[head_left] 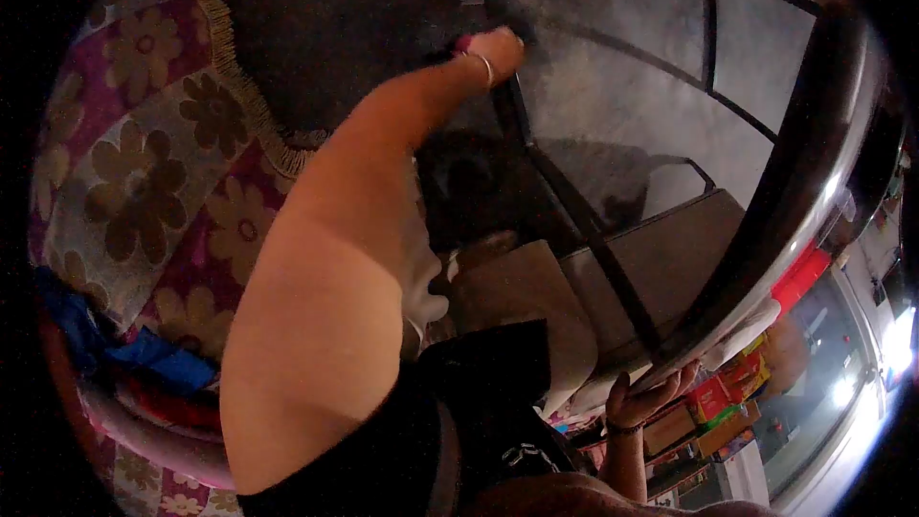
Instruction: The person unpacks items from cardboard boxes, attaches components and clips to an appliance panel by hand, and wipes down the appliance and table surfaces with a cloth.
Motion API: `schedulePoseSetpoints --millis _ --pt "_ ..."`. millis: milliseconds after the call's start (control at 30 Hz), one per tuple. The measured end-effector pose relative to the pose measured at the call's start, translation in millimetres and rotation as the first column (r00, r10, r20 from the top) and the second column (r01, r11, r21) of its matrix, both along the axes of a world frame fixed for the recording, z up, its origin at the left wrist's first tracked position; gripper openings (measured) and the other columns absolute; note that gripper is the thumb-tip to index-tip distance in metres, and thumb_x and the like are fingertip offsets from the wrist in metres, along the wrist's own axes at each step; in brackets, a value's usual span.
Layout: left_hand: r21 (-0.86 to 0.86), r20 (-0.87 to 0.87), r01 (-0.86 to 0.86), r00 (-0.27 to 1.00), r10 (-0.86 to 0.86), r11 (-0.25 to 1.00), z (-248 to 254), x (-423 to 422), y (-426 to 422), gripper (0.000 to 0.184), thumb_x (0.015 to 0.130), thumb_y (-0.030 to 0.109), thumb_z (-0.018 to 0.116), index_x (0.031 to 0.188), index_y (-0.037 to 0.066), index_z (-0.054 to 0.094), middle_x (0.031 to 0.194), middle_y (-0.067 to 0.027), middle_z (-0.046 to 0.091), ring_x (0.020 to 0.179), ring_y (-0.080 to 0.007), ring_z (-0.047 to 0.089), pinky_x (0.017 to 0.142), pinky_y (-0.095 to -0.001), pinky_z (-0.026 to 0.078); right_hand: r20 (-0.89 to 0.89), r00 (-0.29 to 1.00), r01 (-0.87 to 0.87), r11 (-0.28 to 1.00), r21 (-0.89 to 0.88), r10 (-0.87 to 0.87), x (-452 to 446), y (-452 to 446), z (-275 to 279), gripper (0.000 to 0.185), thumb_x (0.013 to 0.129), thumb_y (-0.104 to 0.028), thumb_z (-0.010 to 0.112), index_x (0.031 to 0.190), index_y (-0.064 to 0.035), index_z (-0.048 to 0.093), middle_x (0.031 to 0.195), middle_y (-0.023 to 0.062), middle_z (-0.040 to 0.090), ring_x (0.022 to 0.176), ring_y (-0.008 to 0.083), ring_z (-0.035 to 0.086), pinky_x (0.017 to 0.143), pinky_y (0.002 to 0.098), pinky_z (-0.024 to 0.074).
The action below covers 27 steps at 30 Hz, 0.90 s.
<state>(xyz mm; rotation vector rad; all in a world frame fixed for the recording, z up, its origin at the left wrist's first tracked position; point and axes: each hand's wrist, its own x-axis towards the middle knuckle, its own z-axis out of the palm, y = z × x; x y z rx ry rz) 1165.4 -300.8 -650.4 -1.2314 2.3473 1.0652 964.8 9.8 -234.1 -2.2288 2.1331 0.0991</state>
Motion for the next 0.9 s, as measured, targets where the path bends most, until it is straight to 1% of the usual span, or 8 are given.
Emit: schedulePoseSetpoints --millis 67,133,200,300,433,600,767,900 --pt "0.109 -0.063 0.017 0.998 -0.010 0.994 -23.6 -24.8 33.2 0.029 0.090 0.010 0.050 0.114 0.003 0.065 0.123 -0.0195 0.058 0.108 -0.0360 0.062 0.083 -0.0450 0.054 -0.004 1.000 0.013 1.000 0.004 -0.013 5.3 -1.2 -1.9 0.075 0.089 -0.038 0.058 0.146 -0.0073 0.020 0.150 0.0255 0.022 0.139 0.0424 0.022 0.111 0.0583 0.0158" --pt "0.198 -0.017 0.017 1.000 -0.014 0.980 -24.1 -53.2 65.5 0.032 0.091 0.013 0.049 0.118 0.005 0.064 0.124 -0.0182 0.058 0.109 -0.0345 0.062 0.084 -0.0449 0.054 0.008 1.000 0.024 0.999 0.031 -0.024 2.2 0.9 -0.6 0.076 0.088 -0.038 0.059 0.146 -0.0077 0.019 0.149 0.0255 0.023 0.139 0.0420 0.022 0.111 0.0582 0.0155" --pt "0.247 -0.088 0.239 0.971 -0.224 0.939 -24.4 -75.4 93.7 0.033 0.093 0.018 0.048 0.119 0.006 0.064 0.127 -0.0159 0.057 0.110 -0.0349 0.062 0.086 -0.0467 0.052 -0.006 0.999 0.046 0.998 0.047 -0.046 -0.4 7.4 1.9 0.077 0.088 -0.038 0.058 0.146 -0.0081 0.019 0.149 0.0257 0.023 0.139 0.0425 0.022 0.111 0.0586 0.0153" --pt "0.334 -0.157 0.222 0.971 -0.178 0.916 -38.1 -95.7 132.2 0.034 0.092 0.022 0.050 0.119 0.005 0.063 0.124 -0.0167 0.058 0.109 -0.0358 0.061 0.088 -0.0462 0.052 -0.038 0.998 0.045 0.998 0.035 -0.044 1.3 6.1 -0.3 0.076 0.088 -0.040 0.057 0.146 -0.0084 0.019 0.149 0.0266 0.023 0.138 0.0449 0.023 0.110 0.0604 0.0153" --pt "0.388 -0.087 0.214 0.977 -0.195 0.897 -25.5 -92.1 117.9 0.037 0.091 0.024 0.051 0.121 0.005 0.062 0.123 -0.0180 0.059 0.109 -0.0363 0.060 0.088 -0.0456 0.051 0.072 0.997 -0.005 0.995 0.096 -0.002 2.2 -7.3 4.0 0.076 0.087 -0.040 0.057 0.146 -0.0083 0.022 0.148 0.0284 0.023 0.136 0.0487 0.025 0.108 0.0643 0.0166" --pt "0.442 0.034 0.123 0.988 -0.154 0.888 31.7 -56.1 109.1 0.040 0.090 0.028 0.052 0.123 0.004 0.060 0.120 -0.0196 0.059 0.110 -0.0369 0.060 0.090 -0.0447 0.050 0.141 0.990 -0.046 0.994 0.094 0.032 -8.4 11.8 4.6 0.076 0.083 -0.036 0.061 0.144 -0.0071 0.025 0.146 0.0295 0.027 0.133 0.0508 0.027 0.105 0.0667 0.0216" --pt "0.474 0.142 -0.034 0.989 -0.038 0.880 106.3 -7.3 104.9 0.044 0.090 0.031 0.053 0.124 0.004 0.058 0.118 -0.0211 0.060 0.110 -0.0376 0.059 0.091 -0.0439 0.049 0.188 0.982 -0.035 0.998 0.047 0.026 -14.5 -1.0 6.9 0.063 0.077 -0.027 0.066 0.130 -0.0054 0.039 0.138 0.0281 0.036 0.126 0.0502 0.036 0.101 0.0646 0.0284" --pt "0.469 0.204 -0.147 0.977 0.055 0.871 173.6 33.2 102.3 0.048 0.089 0.034 0.054 0.126 0.003 0.056 0.117 -0.0224 0.061 0.110 -0.0381 0.058 0.092 -0.0433 0.048 0.127 0.992 -0.014 0.996 0.092 0.003 -18.1 8.6 1.4 0.060 0.074 -0.025 0.068 0.126 -0.0057 0.045 0.136 0.0257 0.040 0.128 0.0485 0.036 0.102 0.0632 0.0286"
